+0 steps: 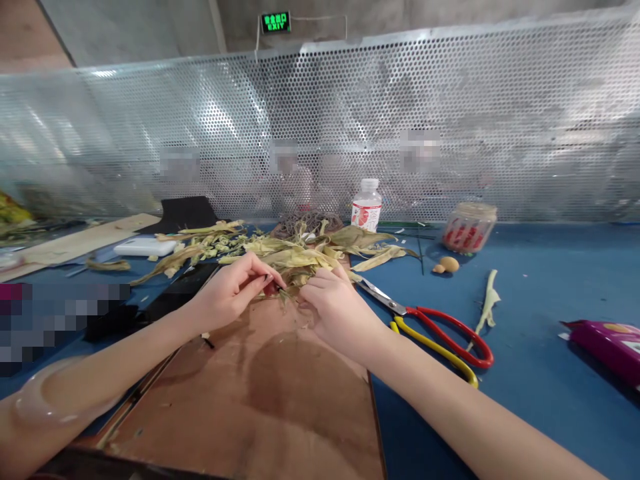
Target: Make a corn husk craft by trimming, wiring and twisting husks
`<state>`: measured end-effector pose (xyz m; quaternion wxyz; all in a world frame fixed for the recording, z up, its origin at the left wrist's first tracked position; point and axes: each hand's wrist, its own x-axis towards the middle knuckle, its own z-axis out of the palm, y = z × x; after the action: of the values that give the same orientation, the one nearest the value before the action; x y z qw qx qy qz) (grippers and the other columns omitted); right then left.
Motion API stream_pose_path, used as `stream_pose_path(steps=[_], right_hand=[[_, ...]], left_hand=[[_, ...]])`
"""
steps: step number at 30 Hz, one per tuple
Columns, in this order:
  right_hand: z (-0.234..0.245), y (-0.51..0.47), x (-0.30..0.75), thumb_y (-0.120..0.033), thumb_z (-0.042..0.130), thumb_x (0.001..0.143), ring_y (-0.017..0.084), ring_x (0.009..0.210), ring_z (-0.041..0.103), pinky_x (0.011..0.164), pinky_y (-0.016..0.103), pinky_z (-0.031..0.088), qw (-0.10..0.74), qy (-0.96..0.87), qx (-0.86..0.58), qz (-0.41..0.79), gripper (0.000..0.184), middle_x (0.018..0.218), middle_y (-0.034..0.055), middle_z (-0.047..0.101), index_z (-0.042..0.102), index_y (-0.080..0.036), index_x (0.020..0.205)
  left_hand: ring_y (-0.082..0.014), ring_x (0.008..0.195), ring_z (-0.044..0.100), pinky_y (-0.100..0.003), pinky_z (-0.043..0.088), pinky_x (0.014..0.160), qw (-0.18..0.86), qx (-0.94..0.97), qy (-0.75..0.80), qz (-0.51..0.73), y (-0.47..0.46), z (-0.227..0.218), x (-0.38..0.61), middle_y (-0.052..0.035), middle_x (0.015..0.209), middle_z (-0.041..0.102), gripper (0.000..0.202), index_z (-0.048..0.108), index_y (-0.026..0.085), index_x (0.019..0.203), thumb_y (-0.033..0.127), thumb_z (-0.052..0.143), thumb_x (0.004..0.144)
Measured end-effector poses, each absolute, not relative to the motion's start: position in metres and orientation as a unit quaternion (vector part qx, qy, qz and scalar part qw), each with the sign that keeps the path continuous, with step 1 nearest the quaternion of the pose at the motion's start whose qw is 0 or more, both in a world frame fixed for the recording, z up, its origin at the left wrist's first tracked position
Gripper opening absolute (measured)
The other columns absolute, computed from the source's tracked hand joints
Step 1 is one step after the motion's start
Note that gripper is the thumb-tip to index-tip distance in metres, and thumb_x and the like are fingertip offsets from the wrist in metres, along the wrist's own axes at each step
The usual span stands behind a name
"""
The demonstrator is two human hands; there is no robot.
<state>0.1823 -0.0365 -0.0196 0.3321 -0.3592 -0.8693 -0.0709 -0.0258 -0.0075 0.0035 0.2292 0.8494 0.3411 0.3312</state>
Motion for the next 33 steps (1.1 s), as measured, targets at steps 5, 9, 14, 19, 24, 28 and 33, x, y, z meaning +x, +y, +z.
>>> stream_pose_path(steps=[5, 9, 14, 19, 24, 28, 33], right_hand=[[-0.024, -0.039, 0.178, -0.011, 0.050, 0.081, 0.017, 0.080, 0.050, 0.080, 0.032, 0.030, 0.324, -0.873, -0.363, -0.001, 0.009, 0.077, 0.0020, 0.060, 0.054, -0.018, 0.077], [-0.019, -0.044, 0.173, -0.014, 0.053, 0.075, 0.018, 0.081, 0.050, 0.076, 0.032, 0.034, 0.342, -0.843, -0.404, 0.096, 0.005, 0.079, 0.0019, 0.059, 0.053, -0.018, 0.078], [-0.009, -0.043, 0.174, -0.013, 0.041, 0.077, 0.014, 0.071, 0.052, 0.063, 0.026, 0.039, 0.381, -0.751, -0.425, 0.332, 0.016, 0.077, 0.0011, 0.058, 0.055, -0.017, 0.081], [-0.008, -0.040, 0.175, -0.036, 0.041, 0.087, 0.011, 0.061, 0.047, 0.055, 0.023, 0.035, 0.363, -0.732, -0.427, 0.387, 0.029, 0.066, -0.0005, 0.053, 0.052, -0.017, 0.068], [-0.014, -0.039, 0.174, -0.044, 0.043, 0.087, 0.009, 0.054, 0.041, 0.052, 0.021, 0.034, 0.355, -0.747, -0.380, 0.415, 0.034, 0.059, -0.0037, 0.045, 0.048, -0.017, 0.067], [-0.018, -0.036, 0.176, -0.041, 0.044, 0.087, 0.009, 0.053, 0.038, 0.049, 0.021, 0.031, 0.345, -0.758, -0.400, 0.382, 0.031, 0.058, -0.0047, 0.040, 0.050, -0.017, 0.069], [-0.017, -0.037, 0.175, -0.027, 0.045, 0.087, 0.011, 0.060, 0.043, 0.056, 0.022, 0.034, 0.322, -0.801, -0.420, 0.280, 0.024, 0.062, -0.0025, 0.050, 0.056, -0.016, 0.069]], left_hand=[[-0.0141, 0.085, 0.059, -0.032, 0.047, 0.076, 0.251, 0.860, 0.289, 0.338, -0.007, 0.005, -0.026, -0.0084, 0.106, 0.062, 0.007, 0.043, 0.019, 0.083, 0.023, 0.041, 0.088], [-0.0172, 0.098, 0.058, -0.035, 0.046, 0.083, 0.260, 0.869, 0.270, 0.324, -0.007, 0.004, -0.027, -0.0096, 0.110, 0.061, 0.003, 0.043, 0.019, 0.083, 0.020, 0.043, 0.086], [-0.0193, 0.102, 0.058, -0.035, 0.046, 0.084, 0.253, 0.882, 0.256, 0.304, -0.010, 0.006, -0.027, -0.0114, 0.114, 0.060, 0.002, 0.043, 0.019, 0.084, 0.018, 0.044, 0.084], [-0.0189, 0.103, 0.057, -0.036, 0.046, 0.085, 0.214, 0.906, 0.239, 0.275, -0.014, 0.011, -0.028, -0.0091, 0.113, 0.061, 0.003, 0.046, 0.019, 0.084, 0.016, 0.045, 0.083], [-0.0194, 0.109, 0.054, -0.037, 0.045, 0.090, 0.256, 0.896, 0.229, 0.282, -0.014, 0.009, -0.025, -0.0102, 0.118, 0.057, 0.006, 0.051, 0.018, 0.087, 0.018, 0.047, 0.084], [-0.0173, 0.097, 0.059, -0.033, 0.049, 0.082, 0.323, 0.854, 0.275, 0.302, -0.009, 0.004, -0.024, -0.0097, 0.114, 0.057, 0.017, 0.050, 0.018, 0.099, 0.023, 0.049, 0.083], [-0.0134, 0.053, 0.060, -0.021, 0.040, 0.041, 0.467, 0.751, 0.406, 0.233, 0.000, 0.000, -0.023, -0.0051, 0.070, 0.063, 0.039, 0.052, 0.015, 0.081, 0.049, 0.034, 0.087]])
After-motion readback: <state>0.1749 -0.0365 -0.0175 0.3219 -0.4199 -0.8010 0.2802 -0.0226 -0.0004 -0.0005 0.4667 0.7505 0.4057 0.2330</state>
